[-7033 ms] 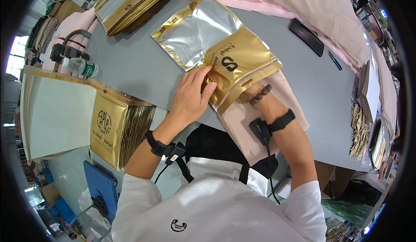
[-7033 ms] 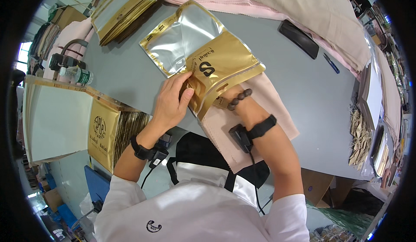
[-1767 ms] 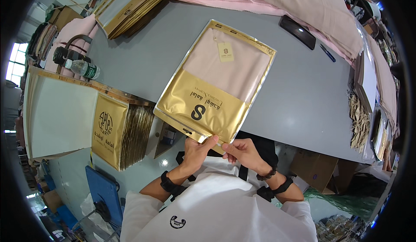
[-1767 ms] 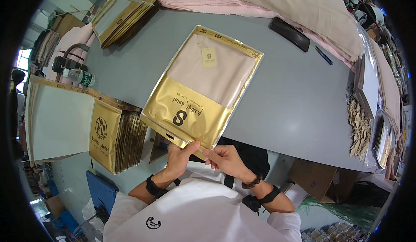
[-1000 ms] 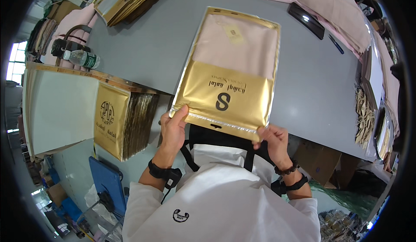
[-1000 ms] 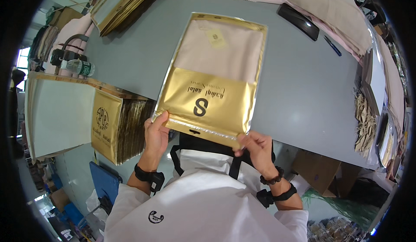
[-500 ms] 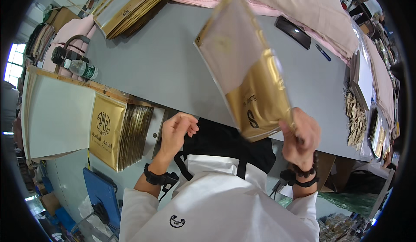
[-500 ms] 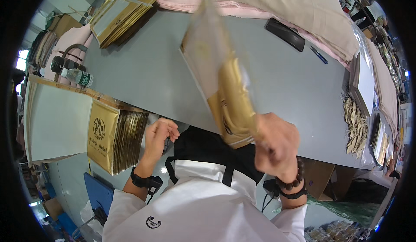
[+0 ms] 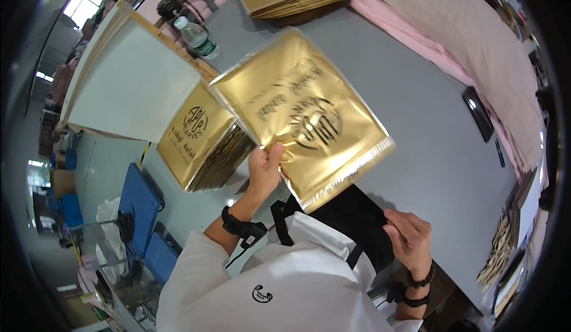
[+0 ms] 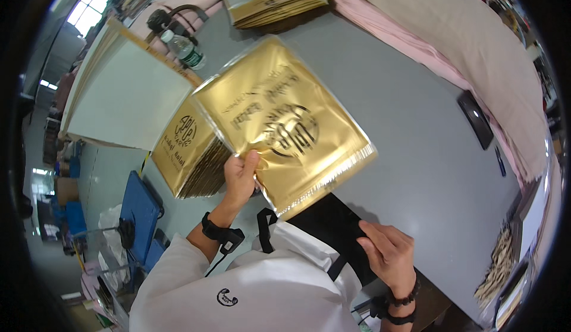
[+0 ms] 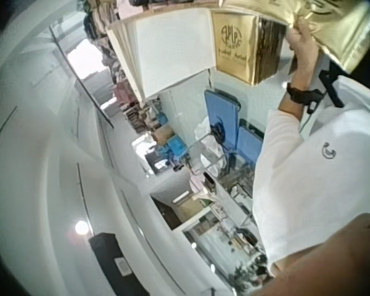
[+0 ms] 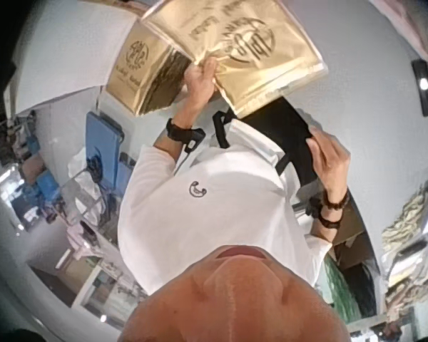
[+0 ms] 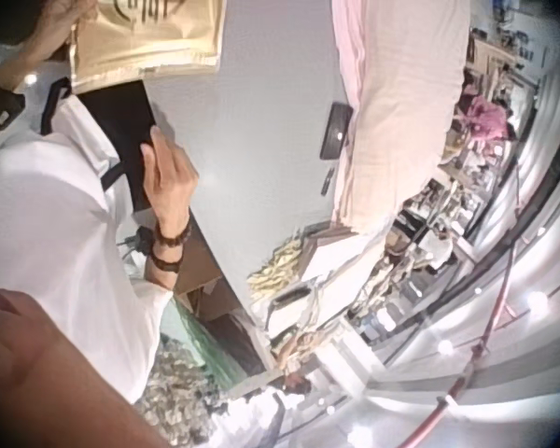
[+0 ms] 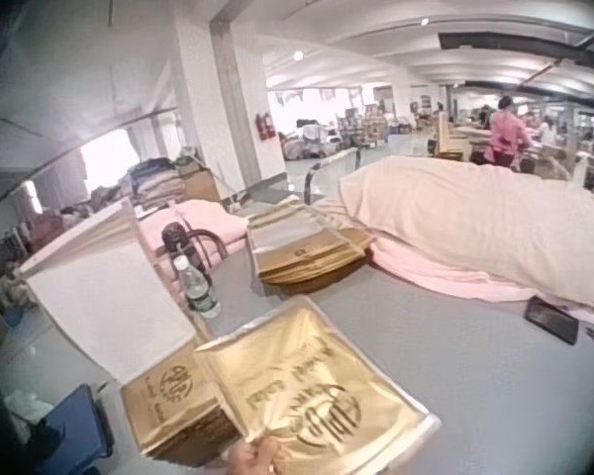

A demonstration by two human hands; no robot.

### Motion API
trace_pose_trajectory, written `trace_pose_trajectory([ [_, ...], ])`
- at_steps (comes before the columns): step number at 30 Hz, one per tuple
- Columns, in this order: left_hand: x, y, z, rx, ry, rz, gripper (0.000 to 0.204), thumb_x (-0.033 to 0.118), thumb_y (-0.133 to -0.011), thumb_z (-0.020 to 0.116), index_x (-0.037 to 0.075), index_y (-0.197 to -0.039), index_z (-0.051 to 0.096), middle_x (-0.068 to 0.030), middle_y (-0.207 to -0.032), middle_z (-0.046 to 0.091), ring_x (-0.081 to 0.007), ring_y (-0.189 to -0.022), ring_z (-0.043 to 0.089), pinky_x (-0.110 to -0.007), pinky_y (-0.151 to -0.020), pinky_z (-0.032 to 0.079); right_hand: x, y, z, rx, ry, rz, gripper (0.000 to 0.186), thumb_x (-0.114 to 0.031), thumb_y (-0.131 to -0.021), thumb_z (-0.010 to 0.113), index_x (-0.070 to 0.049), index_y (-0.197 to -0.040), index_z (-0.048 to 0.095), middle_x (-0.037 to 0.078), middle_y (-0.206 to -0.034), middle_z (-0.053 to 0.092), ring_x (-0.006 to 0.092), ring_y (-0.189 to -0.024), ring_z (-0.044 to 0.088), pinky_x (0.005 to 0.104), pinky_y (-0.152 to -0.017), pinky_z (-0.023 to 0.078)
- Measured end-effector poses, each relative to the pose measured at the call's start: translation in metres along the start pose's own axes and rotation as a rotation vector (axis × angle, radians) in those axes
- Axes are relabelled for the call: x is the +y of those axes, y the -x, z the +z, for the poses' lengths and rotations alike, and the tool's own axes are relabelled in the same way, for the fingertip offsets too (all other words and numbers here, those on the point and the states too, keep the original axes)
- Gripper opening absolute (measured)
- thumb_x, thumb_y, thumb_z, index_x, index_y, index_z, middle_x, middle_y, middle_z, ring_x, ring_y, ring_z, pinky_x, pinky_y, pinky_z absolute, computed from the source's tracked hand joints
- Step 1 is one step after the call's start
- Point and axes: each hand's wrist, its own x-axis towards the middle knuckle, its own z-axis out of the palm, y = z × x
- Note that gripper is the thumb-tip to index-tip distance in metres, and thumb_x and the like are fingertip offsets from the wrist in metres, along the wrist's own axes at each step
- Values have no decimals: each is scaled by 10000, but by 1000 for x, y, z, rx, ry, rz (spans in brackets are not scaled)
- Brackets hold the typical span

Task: The person repeatedly folds light-colored garments on a table, inserts a white paper sheet, attaches a size tag, and places each folded item into a gold-branded poly mailer. The process is repeated multiple times with similar garments.

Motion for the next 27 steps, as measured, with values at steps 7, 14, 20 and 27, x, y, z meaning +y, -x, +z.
trace_pose_trajectory([
  [7, -43, -23, -89, 821, 218, 135, 324, 330, -1107, 565, 9, -1061, 559, -91, -872, 672, -162, -682, 654, -316, -569, 536, 19, 9, 6, -7, 20, 73, 198, -76, -898, 801, -37, -1091, 781, 115, -906, 755, 269, -688, 701, 340, -607, 555],
  [14, -69, -48, -146, 670, 305, -366, 394, 365, -1098, 576, -24, -1159, 565, -108, -952, 669, -189, -809, 676, -281, -678, 582, 24, 6, 9, -50, -12, 115, 179, -66, -930, 766, -20, -1103, 773, 132, -895, 759, 257, -670, 684, 331, -608, 535],
  [20, -58, -43, -157, 487, 16, -476, 486, 512, -1051, 614, 56, -888, 659, -35, -673, 624, -113, -539, 564, -236, -485, 437, 45, -7, -23, -28, 64, 127, 169, -77, -917, 781, -30, -1079, 783, 147, -910, 763, 288, -673, 690, 352, -629, 563],
  [27, 19, -97, -63, 349, -87, 4, 354, 371, -1096, 567, 62, -979, 693, 25, -609, 543, -59, -497, 486, -211, -451, 329, 158, -81, -104, 374, 327, 321, 204, -183, -998, 714, 14, -1032, 759, 185, -869, 743, 259, -740, 726, 330, -694, 551],
])
